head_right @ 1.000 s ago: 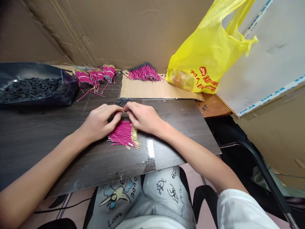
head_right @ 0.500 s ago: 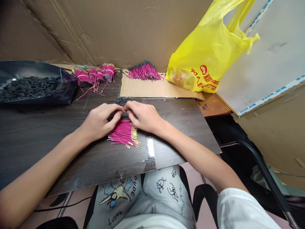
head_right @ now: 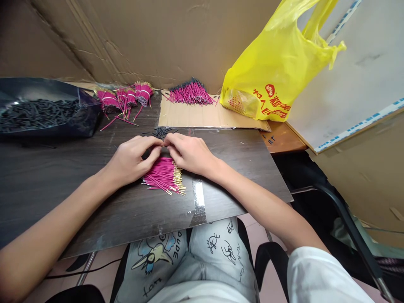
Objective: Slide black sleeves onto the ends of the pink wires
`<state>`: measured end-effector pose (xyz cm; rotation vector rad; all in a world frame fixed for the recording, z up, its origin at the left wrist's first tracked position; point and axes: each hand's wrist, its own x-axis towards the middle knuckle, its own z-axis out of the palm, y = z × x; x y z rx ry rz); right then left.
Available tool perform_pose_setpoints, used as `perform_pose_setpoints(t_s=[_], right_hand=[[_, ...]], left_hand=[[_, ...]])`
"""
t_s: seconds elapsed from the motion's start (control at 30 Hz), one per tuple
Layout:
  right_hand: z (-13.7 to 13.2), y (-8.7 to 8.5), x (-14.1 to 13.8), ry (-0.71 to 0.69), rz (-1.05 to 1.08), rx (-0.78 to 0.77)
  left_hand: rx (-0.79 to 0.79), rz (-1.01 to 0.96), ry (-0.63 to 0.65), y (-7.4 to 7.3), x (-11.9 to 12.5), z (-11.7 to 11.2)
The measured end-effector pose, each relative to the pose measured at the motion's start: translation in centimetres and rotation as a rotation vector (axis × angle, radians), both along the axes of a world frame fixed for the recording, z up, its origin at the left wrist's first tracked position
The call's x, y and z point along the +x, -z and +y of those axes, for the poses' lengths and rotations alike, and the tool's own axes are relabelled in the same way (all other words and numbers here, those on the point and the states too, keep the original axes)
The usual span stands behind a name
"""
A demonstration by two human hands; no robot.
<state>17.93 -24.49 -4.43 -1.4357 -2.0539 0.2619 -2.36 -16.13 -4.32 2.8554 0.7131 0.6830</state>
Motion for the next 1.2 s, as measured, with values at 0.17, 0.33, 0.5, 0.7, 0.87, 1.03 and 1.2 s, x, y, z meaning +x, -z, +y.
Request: perform_pose_setpoints(t_s=[0.17,0.33,0.5,0.7,0.87,1.03,1.2], right_hand=[[-0.01,-0.01,-0.01,0.001,0.018,0.007],[0.01,-0.02,0.05,-0.003,0.015,0.014],[0.11,0.06,0.27,-0.015,0.011,0.032],[-0.05,-0.35,0.23,0.007,-0.059,0.03],[-0.16,-0.7,0.1,0.022,-0.074,0.02],[-0.11,-0.47,0.23,0.008,-0.064,0.027],[-0.13,-0.35,0.23,0.006,-0.056,0.037]], left_hand=[[-0.018,-0.001,0.001,0.05,0.05,-0.07],[-0.028,0.0,0.004,0.21,0.01,0.0],[-0.015,-0.015,0.002,0.38,-0.07,0.14],[-0.016,-0.012,-0.001,0.23,-0.09,0.07],[-0.012,-0.004,0.006,0.21,-0.02,0.08],[0.033,0.02,0.025,0.37,0.09,0.29],[0.056,0.034,0.033,0.45,0.13,0.36]])
